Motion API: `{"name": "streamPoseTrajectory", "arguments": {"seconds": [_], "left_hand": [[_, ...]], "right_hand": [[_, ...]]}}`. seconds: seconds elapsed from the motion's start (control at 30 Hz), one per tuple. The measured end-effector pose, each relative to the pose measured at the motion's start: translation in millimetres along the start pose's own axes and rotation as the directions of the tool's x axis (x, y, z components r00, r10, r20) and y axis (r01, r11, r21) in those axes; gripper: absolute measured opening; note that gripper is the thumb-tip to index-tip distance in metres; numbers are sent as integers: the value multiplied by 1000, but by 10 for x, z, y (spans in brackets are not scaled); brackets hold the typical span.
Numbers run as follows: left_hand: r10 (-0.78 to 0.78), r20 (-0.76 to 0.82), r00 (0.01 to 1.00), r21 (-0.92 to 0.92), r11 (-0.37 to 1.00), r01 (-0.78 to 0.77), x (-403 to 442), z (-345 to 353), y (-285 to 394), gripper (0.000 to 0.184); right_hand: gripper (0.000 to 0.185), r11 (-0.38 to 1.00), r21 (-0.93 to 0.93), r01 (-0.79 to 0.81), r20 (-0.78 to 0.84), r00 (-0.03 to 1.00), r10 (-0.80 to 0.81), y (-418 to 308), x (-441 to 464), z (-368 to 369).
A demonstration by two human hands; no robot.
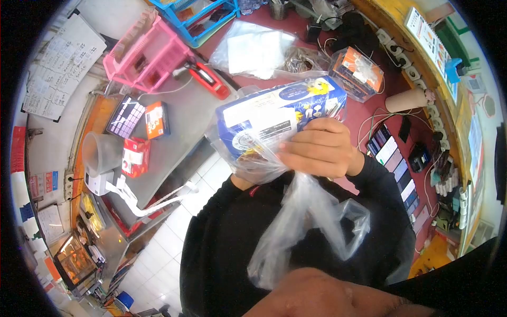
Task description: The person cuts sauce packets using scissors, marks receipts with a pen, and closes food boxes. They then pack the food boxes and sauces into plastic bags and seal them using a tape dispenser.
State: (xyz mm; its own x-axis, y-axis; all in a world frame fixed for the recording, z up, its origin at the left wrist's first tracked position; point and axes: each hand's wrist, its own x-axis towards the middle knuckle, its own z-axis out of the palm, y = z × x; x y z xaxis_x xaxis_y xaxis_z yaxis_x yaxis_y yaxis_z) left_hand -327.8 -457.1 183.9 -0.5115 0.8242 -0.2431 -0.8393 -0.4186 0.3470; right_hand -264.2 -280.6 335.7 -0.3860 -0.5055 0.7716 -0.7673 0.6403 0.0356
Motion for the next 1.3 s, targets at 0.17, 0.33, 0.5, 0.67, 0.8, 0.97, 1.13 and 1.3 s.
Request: {"name": "streamPoseTrajectory", "arguments": {"seconds": [0.17,0.33,0.5,0.67,0.8,0.97,1.13,1.3], "left_hand": [[17,-2,1000,8,1000,-17,-29,-18,-7,34],[43,-10,999,19,999,-43,-7,-35,-5,35],[166,-113,980,135,979,-151,72,-100,9,35],[474,-335,814,410,852,-327,-42,-340,340,40],[454,-471,756,227,891,-393,-231,-1064,411,31],[271,-489,829,202,960,-194,-60,-1251,366,34],[106,-395,912,319,947,28,418,-792,239,47],[-134,31,990,193,973,126,510,-95,256,45]], "right_hand": [[13,1000,11,-2,16,1000,1,-24,12,2],[13,1000,20,-21,32,999,20,-7,-1,22],[18,844,162,-511,19,857,515,190,-466,114],[29,282,87,-955,-11,282,959,381,-1282,208],[43,143,-120,-982,30,141,990,594,-2612,331],[82,76,-657,-750,23,81,996,557,-2566,140],[45,462,-81,-883,-54,467,882,369,-970,372],[37,276,395,-876,349,421,837,216,-674,1128]]}}
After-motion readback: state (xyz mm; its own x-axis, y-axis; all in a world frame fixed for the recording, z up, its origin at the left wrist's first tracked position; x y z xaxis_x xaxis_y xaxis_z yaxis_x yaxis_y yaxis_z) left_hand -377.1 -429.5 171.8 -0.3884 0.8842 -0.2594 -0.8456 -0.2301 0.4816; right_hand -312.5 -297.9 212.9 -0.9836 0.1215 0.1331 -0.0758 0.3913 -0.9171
